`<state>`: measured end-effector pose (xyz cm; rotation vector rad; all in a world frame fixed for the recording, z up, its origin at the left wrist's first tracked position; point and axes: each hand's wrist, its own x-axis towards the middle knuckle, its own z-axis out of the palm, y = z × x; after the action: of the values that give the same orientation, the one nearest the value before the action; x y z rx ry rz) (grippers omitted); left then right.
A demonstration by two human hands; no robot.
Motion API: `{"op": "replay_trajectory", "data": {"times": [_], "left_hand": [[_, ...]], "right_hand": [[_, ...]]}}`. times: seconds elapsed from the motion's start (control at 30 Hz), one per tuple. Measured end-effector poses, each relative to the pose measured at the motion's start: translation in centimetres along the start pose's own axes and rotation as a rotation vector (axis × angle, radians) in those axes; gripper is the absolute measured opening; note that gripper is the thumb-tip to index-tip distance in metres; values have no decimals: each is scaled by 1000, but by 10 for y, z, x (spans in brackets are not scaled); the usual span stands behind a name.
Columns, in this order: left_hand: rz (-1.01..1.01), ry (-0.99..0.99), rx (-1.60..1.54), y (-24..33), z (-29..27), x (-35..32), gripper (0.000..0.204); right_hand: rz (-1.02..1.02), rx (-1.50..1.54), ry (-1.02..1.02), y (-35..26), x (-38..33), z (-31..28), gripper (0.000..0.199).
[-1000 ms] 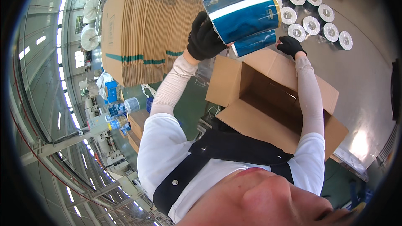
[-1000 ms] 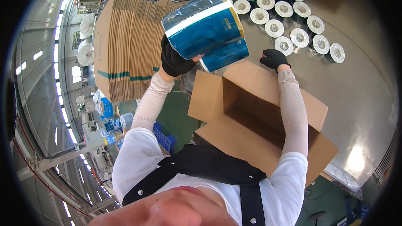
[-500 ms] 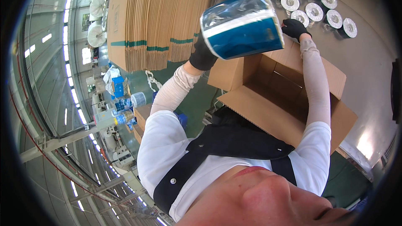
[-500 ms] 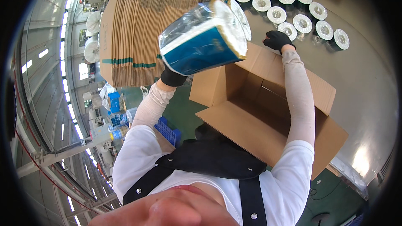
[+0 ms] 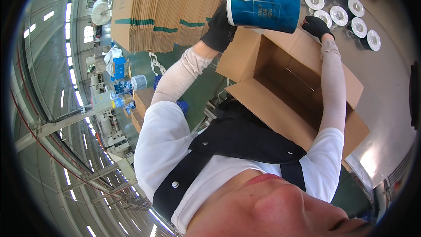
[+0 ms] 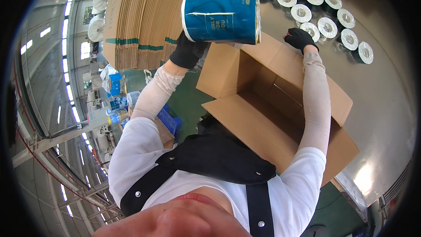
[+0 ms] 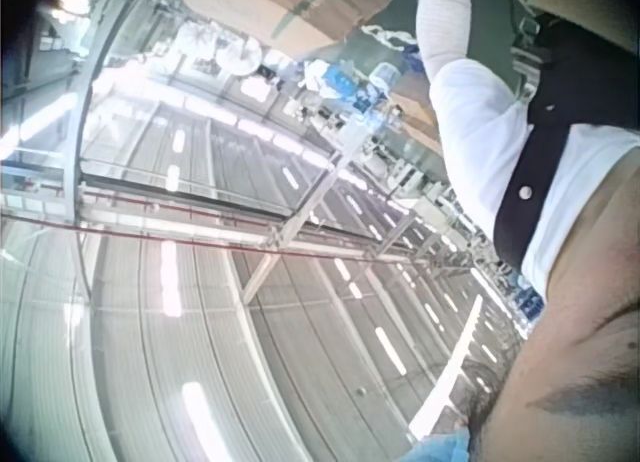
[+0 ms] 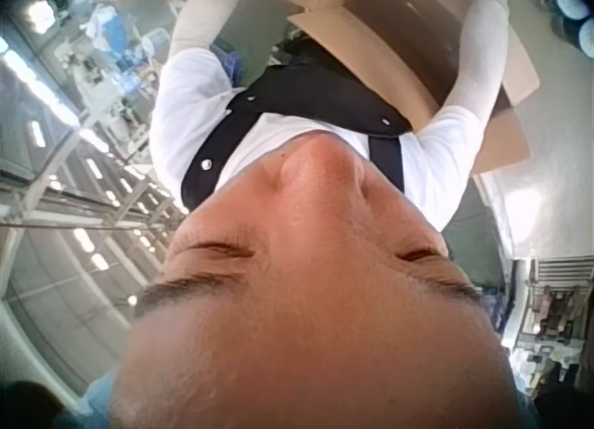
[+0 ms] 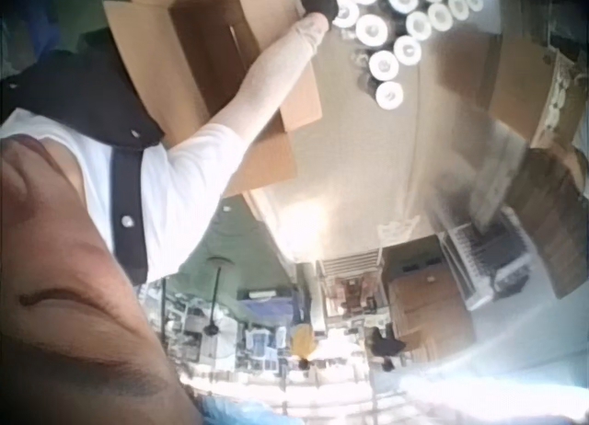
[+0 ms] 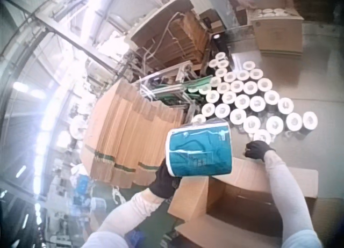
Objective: The person assembles flat cardboard boxes and packs them with cylindrical cans from a nearby table. They arrange the cans in rows inside the box, close the flaps, and place the finished box on a stack.
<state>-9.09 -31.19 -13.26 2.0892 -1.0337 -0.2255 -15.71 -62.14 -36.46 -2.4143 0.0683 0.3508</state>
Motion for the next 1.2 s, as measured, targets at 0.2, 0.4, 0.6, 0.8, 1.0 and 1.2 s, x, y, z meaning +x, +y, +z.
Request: {"op": "replay_trajectory", "data": {"times": [0.2, 0.4, 0.6, 0.8, 1.0, 1.2], "left_hand": [[-572, 0, -1202, 59, 15, 19, 42], [-546, -63, -1206, 88, 31, 27, 61], [-361, -72, -1151, 91, 36, 4, 63], [-413, -33, -896, 127, 40, -7, 61], [-471, -28, -935, 128, 43, -4, 65], [-504, -12, -950, 125, 45, -3, 69]], "right_hand": [[-17, 25, 65, 5, -1, 2, 36], [-53, 16, 139, 29, 1, 4, 32], [-46, 90, 233, 24, -1, 7, 34], [-36, 79, 194, 16, -3, 4, 33], [-42, 98, 173, 15, -3, 2, 31], [-49, 102, 149, 12, -2, 3, 30]]}}
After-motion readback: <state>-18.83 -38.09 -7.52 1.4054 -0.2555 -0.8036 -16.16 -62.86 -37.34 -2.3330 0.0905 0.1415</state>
